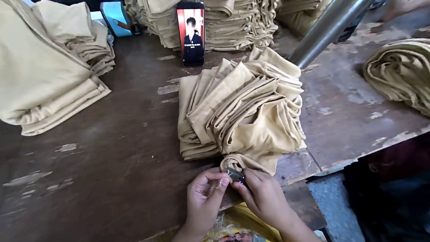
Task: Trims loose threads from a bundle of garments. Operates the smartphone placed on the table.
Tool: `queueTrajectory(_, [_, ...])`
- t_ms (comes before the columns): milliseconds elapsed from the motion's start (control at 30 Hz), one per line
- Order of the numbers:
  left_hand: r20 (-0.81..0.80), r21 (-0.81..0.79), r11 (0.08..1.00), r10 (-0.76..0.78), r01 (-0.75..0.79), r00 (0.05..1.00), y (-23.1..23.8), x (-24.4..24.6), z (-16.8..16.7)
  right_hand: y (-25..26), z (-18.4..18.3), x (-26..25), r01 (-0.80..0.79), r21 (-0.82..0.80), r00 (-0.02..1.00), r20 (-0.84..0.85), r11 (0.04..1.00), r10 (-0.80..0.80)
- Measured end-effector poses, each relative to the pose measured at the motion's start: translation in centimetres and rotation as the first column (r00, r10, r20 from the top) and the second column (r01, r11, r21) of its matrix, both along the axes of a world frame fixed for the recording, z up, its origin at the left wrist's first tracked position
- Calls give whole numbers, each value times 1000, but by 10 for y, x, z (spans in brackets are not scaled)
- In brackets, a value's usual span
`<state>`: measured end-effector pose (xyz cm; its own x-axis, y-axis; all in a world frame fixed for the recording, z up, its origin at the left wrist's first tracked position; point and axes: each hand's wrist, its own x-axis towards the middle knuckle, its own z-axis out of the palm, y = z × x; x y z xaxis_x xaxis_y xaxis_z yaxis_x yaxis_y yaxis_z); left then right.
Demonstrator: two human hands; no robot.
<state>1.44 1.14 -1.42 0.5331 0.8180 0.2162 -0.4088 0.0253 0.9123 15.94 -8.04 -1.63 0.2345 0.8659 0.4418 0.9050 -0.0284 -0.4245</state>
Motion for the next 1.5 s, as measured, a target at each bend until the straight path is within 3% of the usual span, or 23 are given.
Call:
queueTrajectory(167, [-1,-31,999,-29,29,1000,2,-2,-3,-2,0,2,-1,-5,999,-51,1000,0])
queueTrajectory(233, [37,-105,993,-52,55,998,4,-4,-5,-8,2,9,-47,10,973,-225,999,48])
queueTrajectory(367, [113,-177,980,-66,85,991,5,-3,-4,-15,3,22,-106,163,828,-532,981,177])
queueTrajectory(633, [78,-167,984,-43,56,996,5,-3,-3,-4,-6,0,-52,231,869,-469,972,158])
queueTrajectory(733, [17,-87,996,-13,14,1000,1,-1,-1,-5,-3,-2,-81,304,801,-546,949,244])
queueTrajectory(867, [-53,180,981,-66,74,996,-4,2,-5,-11,5,-6,-104,353,743,-594,930,309])
queueTrajectory(967, [-150,273,960,-25,66,988,-8,3,-5,-15,8,-7,-152,368,761,-548,917,346])
queueTrajectory(1100, [-202,260,965,30,25,979,-9,5,-2,-21,9,-2,-225,314,803,-476,922,359])
queueTrajectory(1300, [-74,71,989,-126,131,989,0,-2,2,-31,7,29,-75,-16,982,-174,997,71])
queueTrajectory(1500, [-41,79,984,-156,159,987,0,-2,0,-28,7,26,-75,-70,996,-53,995,71])
